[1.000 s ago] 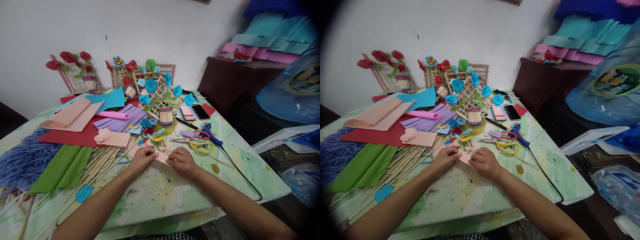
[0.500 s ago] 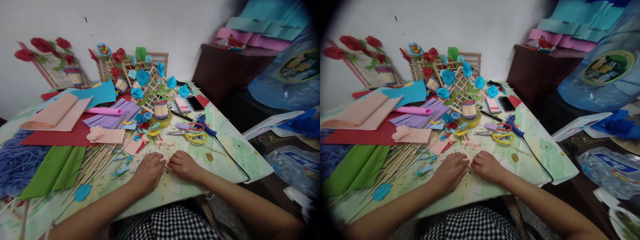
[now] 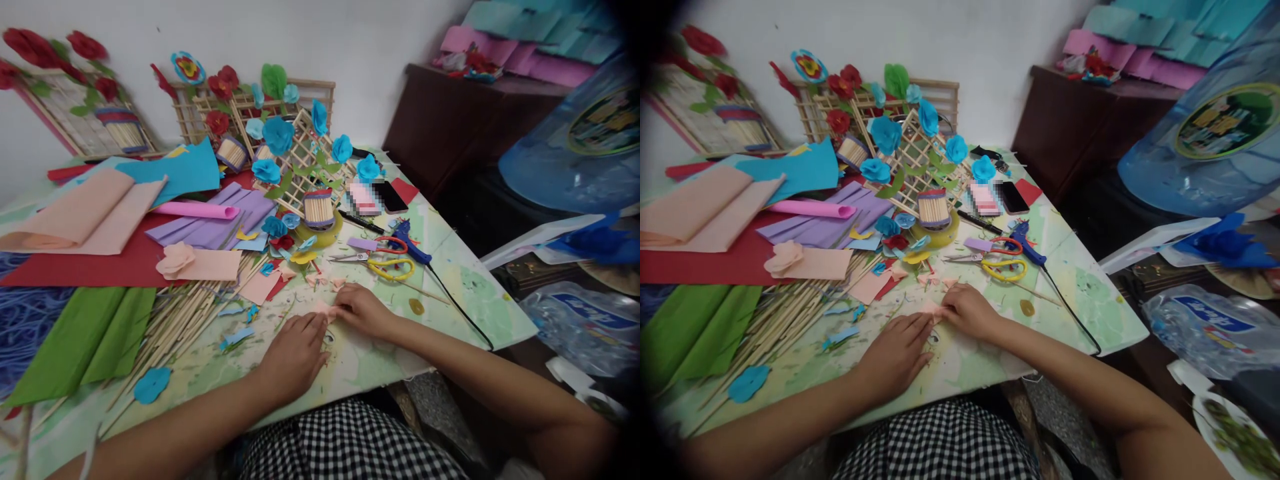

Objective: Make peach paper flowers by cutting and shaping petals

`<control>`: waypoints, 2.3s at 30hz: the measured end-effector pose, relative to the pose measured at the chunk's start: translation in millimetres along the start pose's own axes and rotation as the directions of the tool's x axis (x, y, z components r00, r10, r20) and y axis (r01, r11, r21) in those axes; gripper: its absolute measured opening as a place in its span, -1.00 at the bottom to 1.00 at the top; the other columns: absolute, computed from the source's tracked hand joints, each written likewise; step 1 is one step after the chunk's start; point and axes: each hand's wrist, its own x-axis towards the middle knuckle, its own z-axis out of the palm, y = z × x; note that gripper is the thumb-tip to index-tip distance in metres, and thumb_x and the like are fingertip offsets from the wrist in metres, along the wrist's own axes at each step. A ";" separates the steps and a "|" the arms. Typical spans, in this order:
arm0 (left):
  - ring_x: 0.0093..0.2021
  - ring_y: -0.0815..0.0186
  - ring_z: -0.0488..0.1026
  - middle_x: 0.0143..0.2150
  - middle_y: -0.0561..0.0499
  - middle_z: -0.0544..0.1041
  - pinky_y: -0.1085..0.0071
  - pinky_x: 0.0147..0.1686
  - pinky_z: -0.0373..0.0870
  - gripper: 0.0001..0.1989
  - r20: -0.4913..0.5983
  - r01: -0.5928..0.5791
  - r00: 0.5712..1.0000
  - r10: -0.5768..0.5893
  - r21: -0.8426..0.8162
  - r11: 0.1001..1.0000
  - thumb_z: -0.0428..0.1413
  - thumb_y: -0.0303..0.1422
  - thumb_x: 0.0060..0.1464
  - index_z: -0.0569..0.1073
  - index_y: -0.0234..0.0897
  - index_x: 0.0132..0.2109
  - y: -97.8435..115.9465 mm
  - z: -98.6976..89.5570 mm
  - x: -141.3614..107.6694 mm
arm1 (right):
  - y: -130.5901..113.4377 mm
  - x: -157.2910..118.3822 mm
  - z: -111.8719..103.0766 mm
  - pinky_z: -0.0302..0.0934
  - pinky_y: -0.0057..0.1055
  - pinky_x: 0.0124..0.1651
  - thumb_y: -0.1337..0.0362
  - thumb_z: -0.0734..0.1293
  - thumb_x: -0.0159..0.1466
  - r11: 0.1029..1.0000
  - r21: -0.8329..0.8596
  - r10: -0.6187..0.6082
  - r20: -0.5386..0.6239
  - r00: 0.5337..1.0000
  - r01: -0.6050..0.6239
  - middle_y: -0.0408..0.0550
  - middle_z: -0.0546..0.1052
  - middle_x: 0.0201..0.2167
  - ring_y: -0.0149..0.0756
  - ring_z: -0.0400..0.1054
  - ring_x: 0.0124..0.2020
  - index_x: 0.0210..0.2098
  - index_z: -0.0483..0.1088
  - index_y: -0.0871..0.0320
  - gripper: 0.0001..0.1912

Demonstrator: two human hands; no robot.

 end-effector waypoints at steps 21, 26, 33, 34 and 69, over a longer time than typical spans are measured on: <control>0.00 0.08 0.28 0.00 -0.19 0.42 0.12 0.02 0.16 -0.60 0.000 0.002 1.000 -0.002 -0.048 0.999 -0.06 -0.26 0.15 0.32 -0.39 0.07 -4.6 -6.4 2.8 | -6.8 12.4 13.8 0.06 -0.38 -0.25 0.27 0.23 0.24 0.984 -0.108 0.133 -0.072 0.988 -0.140 -0.07 0.41 -0.54 -0.30 0.25 -0.39 -0.54 0.34 0.17 -0.77; 0.00 0.08 0.28 0.00 -0.18 0.43 0.12 0.07 0.12 -0.61 -0.008 -0.024 1.000 0.024 -0.050 0.998 -0.05 -0.28 0.14 0.35 -0.43 0.04 -6.8 -4.7 2.4 | -8.9 12.3 13.8 0.07 -0.36 -0.23 0.27 0.22 0.25 0.977 -0.140 0.154 -0.074 0.985 -0.163 -0.06 0.42 -0.53 -0.29 0.24 -0.38 -0.52 0.32 0.17 -0.77; 0.08 0.10 0.24 0.05 -0.17 0.42 0.05 0.12 -0.01 -0.61 -0.011 0.018 1.000 -0.019 -0.093 0.995 -0.09 -0.30 0.17 0.30 -0.39 0.09 -3.8 -4.0 -0.4 | -6.8 12.1 14.2 0.09 -0.36 -0.24 0.29 0.23 0.24 0.987 -0.055 0.146 -0.113 0.983 -0.153 -0.05 0.42 -0.50 -0.28 0.23 -0.35 -0.48 0.31 0.17 -0.83; 0.10 0.10 0.23 0.06 -0.17 0.41 0.04 0.11 -0.02 -0.61 -0.013 0.033 0.999 -0.035 -0.103 0.994 -0.09 -0.30 0.17 0.29 -0.37 0.09 -3.3 -4.9 -0.6 | -5.6 11.4 14.0 0.10 -0.36 -0.25 0.29 0.23 0.23 0.990 -0.027 0.135 -0.132 0.982 -0.140 -0.06 0.41 -0.50 -0.28 0.23 -0.36 -0.48 0.31 0.16 -0.84; -0.52 0.41 0.35 -0.54 0.05 0.48 0.53 -0.53 0.21 -0.71 0.242 0.377 0.887 -0.393 -0.872 0.314 0.10 -0.18 0.00 0.51 -0.35 -0.41 -21.3 -11.9 10.3 | -27.4 8.1 19.6 0.06 -0.48 -0.46 0.10 0.24 0.18 0.750 0.654 0.287 -0.184 0.940 -0.101 -0.17 0.29 -0.64 -0.43 0.15 -0.56 -0.61 0.30 0.19 -0.65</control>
